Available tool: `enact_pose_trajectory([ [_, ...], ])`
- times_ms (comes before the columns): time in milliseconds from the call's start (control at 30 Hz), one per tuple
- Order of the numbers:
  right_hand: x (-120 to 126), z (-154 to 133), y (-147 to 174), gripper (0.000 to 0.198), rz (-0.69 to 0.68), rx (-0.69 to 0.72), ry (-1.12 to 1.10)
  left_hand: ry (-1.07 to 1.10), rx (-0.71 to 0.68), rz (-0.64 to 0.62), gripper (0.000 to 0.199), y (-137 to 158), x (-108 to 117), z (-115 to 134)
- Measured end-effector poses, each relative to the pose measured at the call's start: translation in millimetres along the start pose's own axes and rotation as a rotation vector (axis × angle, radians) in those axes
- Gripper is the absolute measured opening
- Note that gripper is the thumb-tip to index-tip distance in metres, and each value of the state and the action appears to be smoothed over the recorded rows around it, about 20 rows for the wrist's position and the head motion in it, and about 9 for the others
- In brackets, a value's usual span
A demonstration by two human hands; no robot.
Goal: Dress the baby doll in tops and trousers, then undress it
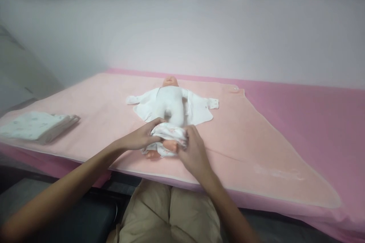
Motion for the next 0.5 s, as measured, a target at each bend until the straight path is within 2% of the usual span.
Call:
enact_pose_trajectory([
  [67,4,6,-12,0.016,-0.073,-0.047,-0.086,-0.063,-0.03,0.019,0.037,0,-1,1],
  [167,8,11,-27,0.017,-0.273,-0.067,-0.208,-0.209,-0.104,0.036,0.029,-4,-4,4],
  [300,16,12,-37,0.031,-0.473,-0.125,-0.28,-0.41,-0.154,0.038,0.019,-10,-3,9],
  [400,29,8,-42,0.041,-0.543,-0.1,-0.27,-0.48,-0.138,0.011,0.026,-9,3,12],
  [500,43,9,-49,0.029,-0.61,-0.051,-0.167,-0.431,-0.111,-0.08,0.045,-3,11,8],
])
Point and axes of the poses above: each hand's wrist, its own y-axis away from the middle knuckle, its own x-axis out of the back of the hand, z = x × y, the point moved 5 cm from there along -y, towards the middle knuckle, and after that the axes turned 3 degrees about x, right-handed, at the moved point
